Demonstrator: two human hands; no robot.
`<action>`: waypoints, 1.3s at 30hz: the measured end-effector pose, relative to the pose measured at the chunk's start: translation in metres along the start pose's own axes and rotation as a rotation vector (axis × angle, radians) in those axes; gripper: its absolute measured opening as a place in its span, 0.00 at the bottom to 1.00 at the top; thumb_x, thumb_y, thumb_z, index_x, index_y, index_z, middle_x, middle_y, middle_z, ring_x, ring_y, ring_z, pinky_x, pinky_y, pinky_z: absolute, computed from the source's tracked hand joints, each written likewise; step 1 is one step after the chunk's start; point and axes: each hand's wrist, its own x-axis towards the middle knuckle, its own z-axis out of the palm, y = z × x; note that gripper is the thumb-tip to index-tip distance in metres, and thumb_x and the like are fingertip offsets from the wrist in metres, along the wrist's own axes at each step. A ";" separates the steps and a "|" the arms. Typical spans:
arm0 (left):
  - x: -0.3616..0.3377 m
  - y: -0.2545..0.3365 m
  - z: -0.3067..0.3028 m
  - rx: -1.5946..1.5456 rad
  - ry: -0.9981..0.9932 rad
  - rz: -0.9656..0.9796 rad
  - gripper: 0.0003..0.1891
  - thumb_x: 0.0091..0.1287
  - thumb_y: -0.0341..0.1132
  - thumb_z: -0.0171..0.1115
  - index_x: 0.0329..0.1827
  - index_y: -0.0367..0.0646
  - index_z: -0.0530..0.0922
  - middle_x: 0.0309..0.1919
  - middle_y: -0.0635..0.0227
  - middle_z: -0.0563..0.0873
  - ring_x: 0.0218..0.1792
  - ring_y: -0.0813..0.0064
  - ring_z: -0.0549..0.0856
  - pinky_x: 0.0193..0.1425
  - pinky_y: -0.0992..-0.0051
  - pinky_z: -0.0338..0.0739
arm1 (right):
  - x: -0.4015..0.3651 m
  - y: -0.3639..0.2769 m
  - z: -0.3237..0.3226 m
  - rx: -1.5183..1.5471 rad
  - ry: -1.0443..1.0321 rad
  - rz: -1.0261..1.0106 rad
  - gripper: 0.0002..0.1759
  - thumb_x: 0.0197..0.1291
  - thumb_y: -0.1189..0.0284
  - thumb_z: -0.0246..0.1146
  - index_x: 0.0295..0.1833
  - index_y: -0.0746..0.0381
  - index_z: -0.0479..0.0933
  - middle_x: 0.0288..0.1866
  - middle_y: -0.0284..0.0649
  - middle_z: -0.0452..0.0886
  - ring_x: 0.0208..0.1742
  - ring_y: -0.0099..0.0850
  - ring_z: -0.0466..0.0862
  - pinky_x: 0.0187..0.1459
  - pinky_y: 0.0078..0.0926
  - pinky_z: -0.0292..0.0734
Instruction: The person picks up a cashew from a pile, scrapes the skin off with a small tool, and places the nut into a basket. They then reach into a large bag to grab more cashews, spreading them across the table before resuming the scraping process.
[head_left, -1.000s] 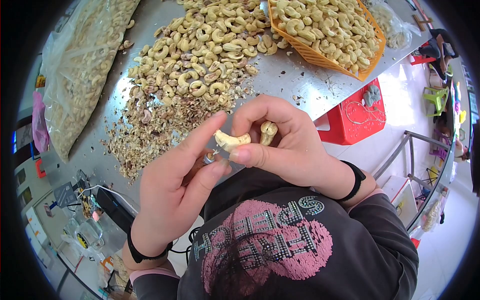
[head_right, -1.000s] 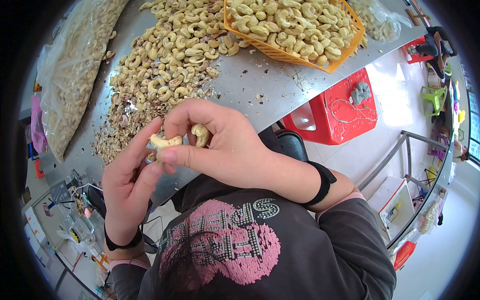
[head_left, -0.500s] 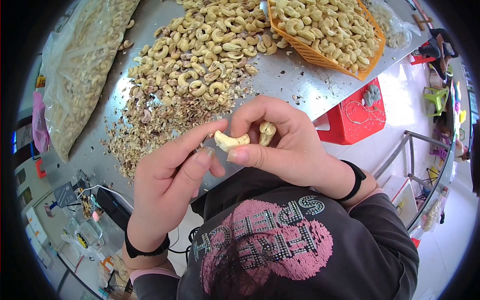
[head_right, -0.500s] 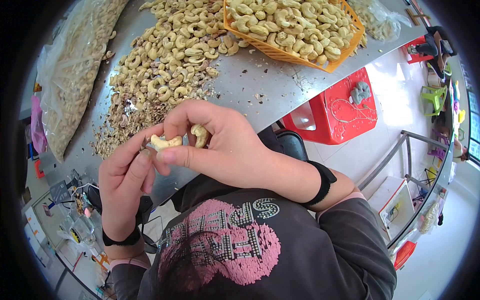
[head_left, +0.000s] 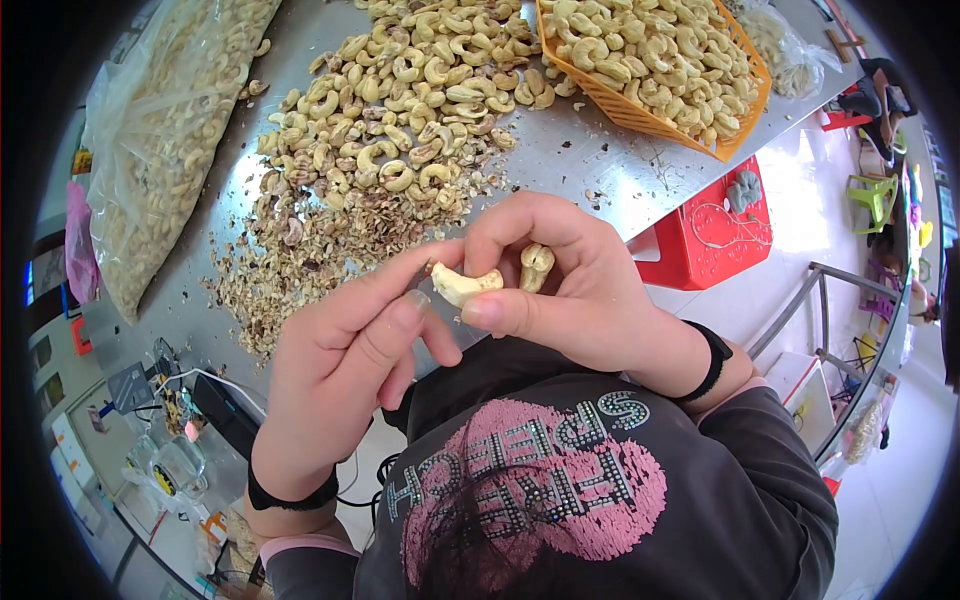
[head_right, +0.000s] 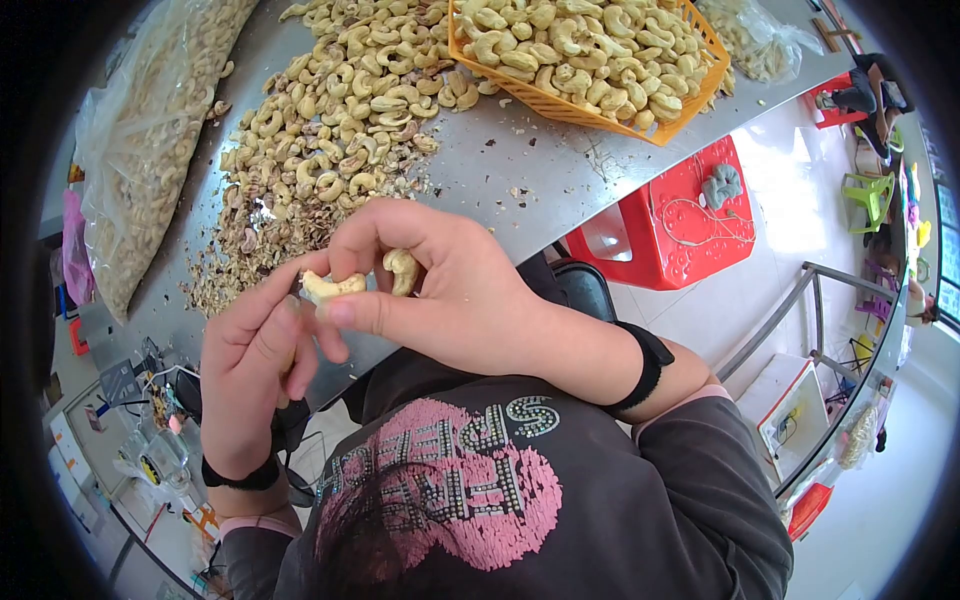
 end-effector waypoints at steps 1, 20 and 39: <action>0.000 0.001 0.000 -0.001 -0.002 -0.008 0.17 0.64 0.30 0.45 0.56 0.37 0.67 0.24 0.69 0.78 0.14 0.93 0.65 0.19 0.93 0.58 | 0.000 0.002 0.000 0.000 0.000 0.000 0.08 0.51 0.76 0.61 0.33 0.63 0.68 0.30 0.30 0.72 0.32 0.15 0.69 0.33 0.12 0.66; 0.046 -0.015 -0.048 0.478 0.403 0.034 0.13 0.60 0.33 0.52 0.47 0.40 0.73 0.20 0.76 0.74 0.21 0.90 0.67 0.25 0.86 0.62 | 0.006 0.012 -0.021 0.854 -0.139 0.431 0.07 0.51 0.78 0.51 0.37 0.66 0.64 0.36 0.52 0.74 0.21 0.26 0.73 0.24 0.22 0.75; 0.089 -0.033 -0.055 1.166 0.467 0.208 0.11 0.51 0.34 0.58 0.36 0.42 0.69 0.27 0.63 0.77 0.28 0.65 0.78 0.32 0.68 0.70 | 0.003 0.018 -0.017 0.710 -0.126 0.495 0.05 0.59 0.73 0.51 0.39 0.63 0.67 0.20 0.34 0.69 0.27 0.27 0.75 0.38 0.28 0.73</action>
